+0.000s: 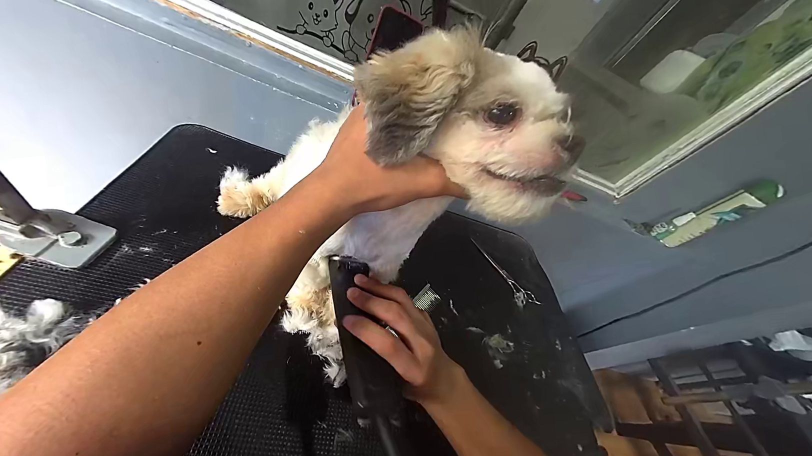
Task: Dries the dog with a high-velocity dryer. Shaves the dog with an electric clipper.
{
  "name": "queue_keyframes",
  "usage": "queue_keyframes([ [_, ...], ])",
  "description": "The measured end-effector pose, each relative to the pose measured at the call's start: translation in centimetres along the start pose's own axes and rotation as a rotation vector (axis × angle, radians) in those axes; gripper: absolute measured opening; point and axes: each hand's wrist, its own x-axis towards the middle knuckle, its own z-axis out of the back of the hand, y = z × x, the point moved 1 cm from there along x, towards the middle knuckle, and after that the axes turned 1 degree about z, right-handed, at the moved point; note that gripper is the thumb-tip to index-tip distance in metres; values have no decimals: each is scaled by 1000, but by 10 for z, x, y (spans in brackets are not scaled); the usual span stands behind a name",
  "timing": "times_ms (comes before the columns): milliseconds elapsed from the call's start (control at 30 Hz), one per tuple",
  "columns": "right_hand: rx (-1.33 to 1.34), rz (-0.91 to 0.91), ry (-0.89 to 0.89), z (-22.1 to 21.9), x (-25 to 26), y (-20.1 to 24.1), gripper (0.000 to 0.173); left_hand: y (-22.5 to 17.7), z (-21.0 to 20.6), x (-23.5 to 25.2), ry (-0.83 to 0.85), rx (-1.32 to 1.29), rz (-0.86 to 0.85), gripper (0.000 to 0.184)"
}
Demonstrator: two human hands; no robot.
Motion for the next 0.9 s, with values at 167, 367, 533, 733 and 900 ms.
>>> queue_keyframes([
  [167, 326, -389, -498, 50, 4, 39, 63, -4, 6, 0, -2, -26, 44, 69],
  [367, 409, -479, -613, 72, 10, 11, 77, -7, 8, -1, 7, -105, 22, 62],
  [533, 294, -138, -533, 68, 17, -16, 76, -9, 9, -2, 12, -25, 102, 63],
  [733, 429, -322, -281, 42, -7, -22, 61, -10, 7, -3, -3, -19, 84, 62],
  [900, 298, -163, -555, 64, 13, -2, 67, -11, 12, -2, -9, -24, 132, 63],
])
